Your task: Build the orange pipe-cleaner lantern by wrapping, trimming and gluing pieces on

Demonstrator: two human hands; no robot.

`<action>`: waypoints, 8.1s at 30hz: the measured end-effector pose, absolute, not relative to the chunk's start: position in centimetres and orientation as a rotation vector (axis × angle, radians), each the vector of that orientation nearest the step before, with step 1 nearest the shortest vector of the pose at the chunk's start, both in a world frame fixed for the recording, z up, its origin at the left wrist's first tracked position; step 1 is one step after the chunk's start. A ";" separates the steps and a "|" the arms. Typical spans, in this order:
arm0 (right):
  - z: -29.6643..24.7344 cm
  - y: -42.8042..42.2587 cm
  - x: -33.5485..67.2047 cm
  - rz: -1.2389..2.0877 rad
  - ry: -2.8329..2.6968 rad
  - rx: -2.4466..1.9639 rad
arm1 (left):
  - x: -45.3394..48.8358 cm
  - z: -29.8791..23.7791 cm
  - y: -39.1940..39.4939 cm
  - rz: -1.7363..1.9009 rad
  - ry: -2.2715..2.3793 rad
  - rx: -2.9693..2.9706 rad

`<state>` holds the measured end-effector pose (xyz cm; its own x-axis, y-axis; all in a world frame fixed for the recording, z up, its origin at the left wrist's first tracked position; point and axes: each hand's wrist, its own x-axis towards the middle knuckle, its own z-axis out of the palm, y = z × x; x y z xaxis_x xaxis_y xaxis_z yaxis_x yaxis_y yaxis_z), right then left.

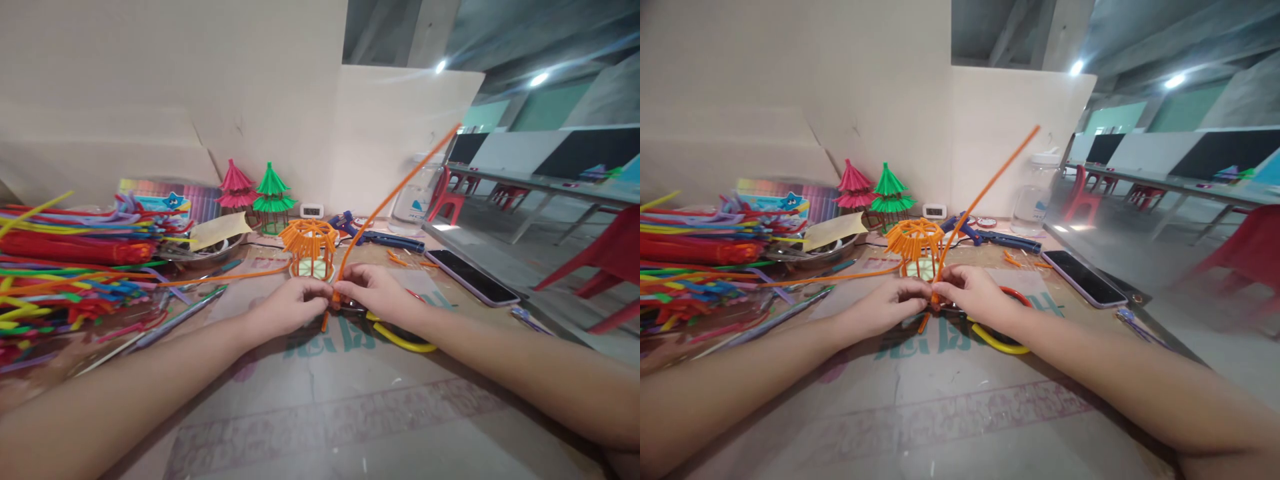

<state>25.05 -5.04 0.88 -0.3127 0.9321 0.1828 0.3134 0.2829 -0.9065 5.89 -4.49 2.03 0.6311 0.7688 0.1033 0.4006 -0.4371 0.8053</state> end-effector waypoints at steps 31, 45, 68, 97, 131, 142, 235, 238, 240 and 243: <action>1.3 -5.4 25.0 1.135 -1.800 -1.062 | 5.7 1.2 -4.6 0.799 0.907 2.565; 2.1 -5.4 25.4 1.013 -1.887 -1.073 | 5.9 2.2 -5.1 0.722 0.937 2.381; 4.6 -8.0 30.1 0.367 -2.636 -1.495 | 5.4 2.2 -5.7 0.925 0.972 2.323; 4.8 -5.2 34.3 0.683 -2.655 -1.120 | 5.8 2.5 -5.6 0.974 1.069 2.129; 5.1 -5.5 33.5 0.705 -2.665 -1.160 | 5.8 2.3 -5.6 0.948 1.062 2.192; 5.1 -5.3 33.8 0.702 -2.674 -1.116 | 5.9 2.3 -5.6 0.935 1.097 2.183; 4.0 -0.2 31.9 0.303 -1.939 -1.499 | 5.8 1.2 -4.4 0.877 1.096 2.048; 4.3 -2.6 29.8 0.850 -1.750 -1.163 | 6.0 1.5 -4.5 0.882 1.106 1.971; 4.0 -3.9 28.1 0.996 -1.709 -1.075 | 6.2 1.6 -4.6 0.875 1.080 1.911; 3.5 -4.9 26.0 1.103 -1.708 -1.034 | 6.2 1.7 -4.6 0.882 1.040 1.907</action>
<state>26.01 -4.88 3.47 -0.3122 0.9276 0.2052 0.1941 0.2738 -0.9420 6.20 -4.61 1.67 0.4252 0.8821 0.2027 0.3437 -0.3645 0.8655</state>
